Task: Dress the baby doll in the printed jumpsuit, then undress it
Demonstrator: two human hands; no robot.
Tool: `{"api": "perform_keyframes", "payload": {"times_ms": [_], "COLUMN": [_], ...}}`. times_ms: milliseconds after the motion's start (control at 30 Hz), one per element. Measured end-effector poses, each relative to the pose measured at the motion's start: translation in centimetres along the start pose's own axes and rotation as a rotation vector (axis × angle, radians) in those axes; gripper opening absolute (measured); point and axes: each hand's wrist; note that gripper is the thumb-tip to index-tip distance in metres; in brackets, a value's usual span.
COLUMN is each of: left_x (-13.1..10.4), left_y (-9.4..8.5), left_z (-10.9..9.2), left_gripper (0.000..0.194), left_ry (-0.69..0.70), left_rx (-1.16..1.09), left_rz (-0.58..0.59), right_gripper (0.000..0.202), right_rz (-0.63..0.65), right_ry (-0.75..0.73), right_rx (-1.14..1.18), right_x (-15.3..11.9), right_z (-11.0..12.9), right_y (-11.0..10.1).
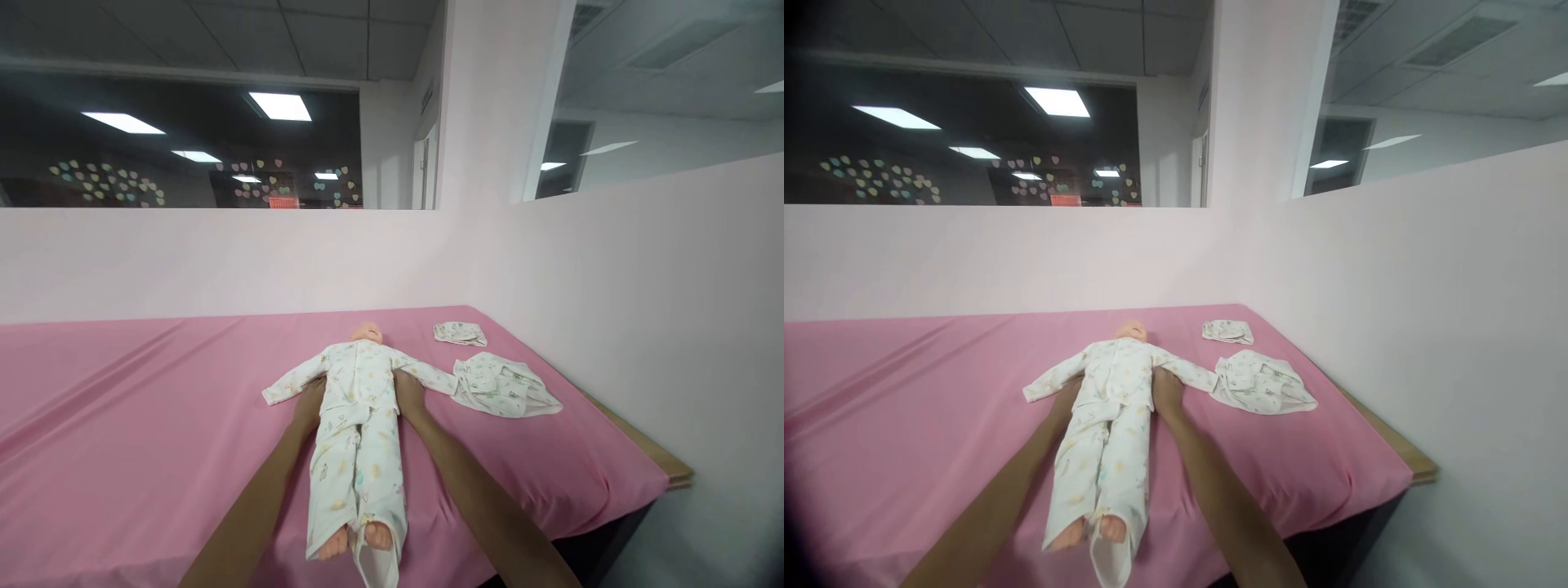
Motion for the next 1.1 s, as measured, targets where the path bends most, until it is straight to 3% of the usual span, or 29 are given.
{"api": "perform_keyframes", "payload": {"times_ms": [100,500,1100], "left_x": [0.2,0.5,-0.7], "left_y": [0.4,1.1,-0.7], "left_z": [0.3,1.3,-1.2], "left_gripper": [0.036,0.045,0.048], "left_ry": [0.059,0.044,-0.002], "left_rx": [0.037,0.104,0.041], "left_rz": [-0.022,0.035,0.041], "right_gripper": [0.025,0.025,0.025], "right_rz": [0.018,0.091,0.1], "right_ry": [-0.022,-0.131,-0.121], "right_rx": [-0.036,-0.095,-0.04], "right_x": [-0.1,-0.2,-0.1], "right_z": [-0.3,-1.0,-1.1], "right_y": [-0.1,-0.3,-0.1]}}
Point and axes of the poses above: each hand's wrist, its own x-axis towards the middle knuckle, its own y-axis out of the palm, z = x × y, and after that the axes turned 4 degrees about -x, right-handed
